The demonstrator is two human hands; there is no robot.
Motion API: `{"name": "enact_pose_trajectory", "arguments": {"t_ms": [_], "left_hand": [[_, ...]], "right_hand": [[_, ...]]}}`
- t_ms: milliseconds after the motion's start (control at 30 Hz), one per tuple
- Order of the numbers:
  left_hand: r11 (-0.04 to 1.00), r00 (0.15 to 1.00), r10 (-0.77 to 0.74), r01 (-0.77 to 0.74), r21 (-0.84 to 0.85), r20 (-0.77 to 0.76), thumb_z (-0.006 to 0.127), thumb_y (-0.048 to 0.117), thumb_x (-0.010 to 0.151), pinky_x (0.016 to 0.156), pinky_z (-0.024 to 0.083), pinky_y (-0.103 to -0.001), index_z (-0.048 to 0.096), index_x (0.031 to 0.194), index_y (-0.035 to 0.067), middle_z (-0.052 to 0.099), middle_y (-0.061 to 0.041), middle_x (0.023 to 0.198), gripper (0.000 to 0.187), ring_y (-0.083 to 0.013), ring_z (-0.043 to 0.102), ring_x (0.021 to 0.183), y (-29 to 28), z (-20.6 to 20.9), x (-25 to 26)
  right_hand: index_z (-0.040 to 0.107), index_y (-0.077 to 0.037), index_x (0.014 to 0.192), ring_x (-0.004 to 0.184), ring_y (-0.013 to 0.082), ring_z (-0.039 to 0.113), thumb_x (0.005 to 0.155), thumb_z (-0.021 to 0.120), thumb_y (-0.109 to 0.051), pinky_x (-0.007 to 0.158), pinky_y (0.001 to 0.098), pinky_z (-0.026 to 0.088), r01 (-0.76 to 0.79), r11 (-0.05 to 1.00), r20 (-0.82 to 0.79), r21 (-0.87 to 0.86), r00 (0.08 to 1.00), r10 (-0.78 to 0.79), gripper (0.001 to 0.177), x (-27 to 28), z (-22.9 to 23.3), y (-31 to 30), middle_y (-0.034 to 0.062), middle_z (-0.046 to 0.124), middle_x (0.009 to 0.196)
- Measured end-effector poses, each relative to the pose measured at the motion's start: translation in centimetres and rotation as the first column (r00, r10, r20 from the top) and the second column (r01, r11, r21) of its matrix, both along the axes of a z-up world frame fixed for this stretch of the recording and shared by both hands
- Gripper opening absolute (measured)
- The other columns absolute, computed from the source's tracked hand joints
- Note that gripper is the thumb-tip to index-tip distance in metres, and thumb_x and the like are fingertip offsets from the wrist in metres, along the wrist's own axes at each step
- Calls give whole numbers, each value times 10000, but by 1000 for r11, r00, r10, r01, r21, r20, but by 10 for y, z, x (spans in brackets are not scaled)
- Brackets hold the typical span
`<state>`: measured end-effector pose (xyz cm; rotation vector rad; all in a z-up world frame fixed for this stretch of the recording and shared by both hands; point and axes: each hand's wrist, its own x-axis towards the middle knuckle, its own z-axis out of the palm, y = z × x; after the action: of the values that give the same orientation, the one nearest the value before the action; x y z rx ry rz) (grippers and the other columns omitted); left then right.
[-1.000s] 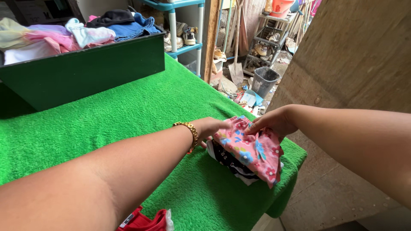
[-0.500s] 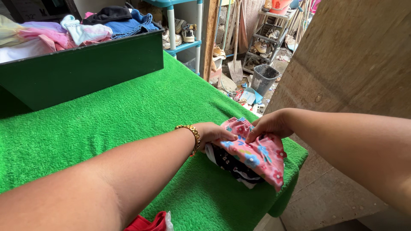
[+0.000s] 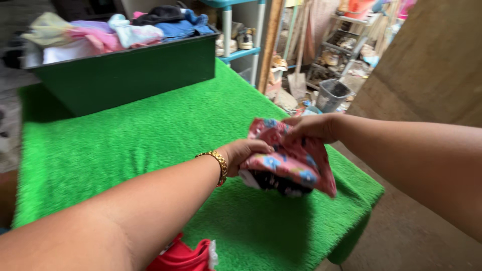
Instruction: The person folds several small garments one by one on a green towel-covered table. They handle a white short, a red dress, a dark floral short, a pink floral short, a light blue short, and a pink short, folding each neatly and stacking them on the table.
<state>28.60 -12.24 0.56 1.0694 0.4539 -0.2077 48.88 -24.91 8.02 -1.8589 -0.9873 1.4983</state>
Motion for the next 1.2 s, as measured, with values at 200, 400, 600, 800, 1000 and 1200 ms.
{"name": "enact_pose_trajectory", "arguments": {"t_ms": [200,400,600,800,1000,1200], "left_hand": [[925,919,332,-272,-267,214,633,257,895,760,652,-433,635,1135,6,747,-159,970,347,-257,753,800,48,13,-38],[851,789,522,-455,-263,325,627,310,888,746,629,-428,652,1132,55,753,-115,973,353,-241,746,835,98,22,-52],[862,761,507,-457,-221,403,638,318,912,730,587,-425,668,1119,66,755,-112,984,327,-247,726,842,143,29,-26],[856,781,517,-478,-198,350,623,322,937,794,614,-435,689,1092,71,759,-111,1022,302,-247,733,898,184,28,13],[752,741,639,-658,33,207,681,308,926,800,605,-434,698,1088,75,767,-101,999,284,-225,747,843,236,20,53],[717,681,666,-697,-10,305,746,102,903,926,568,-486,578,1379,-101,703,-241,1201,543,-321,717,979,280,2,81]], "right_hand": [[545,-62,1454,1116,279,650,930,680,-543,944,422,551,31,992,-445,121,895,26,724,13,-21,57,196,647,1329],[418,-243,1498,1205,541,600,735,439,-850,1000,692,428,51,999,-546,-3,837,-45,975,4,-39,92,252,548,1413],[443,-208,1525,1248,438,576,747,491,-876,1043,641,430,52,964,-643,262,754,134,1026,-7,-17,131,166,567,1461],[561,-216,1411,1219,330,632,825,531,-716,1061,617,436,71,965,-577,251,812,90,771,36,-5,176,80,653,1355],[593,-196,1329,1203,271,644,947,481,-529,1066,600,438,111,966,-470,233,883,12,518,94,-19,225,59,683,1296],[597,-173,1284,1159,252,657,1042,378,-425,1063,552,463,176,961,-415,215,907,-74,413,126,-31,273,65,696,1226]]}}
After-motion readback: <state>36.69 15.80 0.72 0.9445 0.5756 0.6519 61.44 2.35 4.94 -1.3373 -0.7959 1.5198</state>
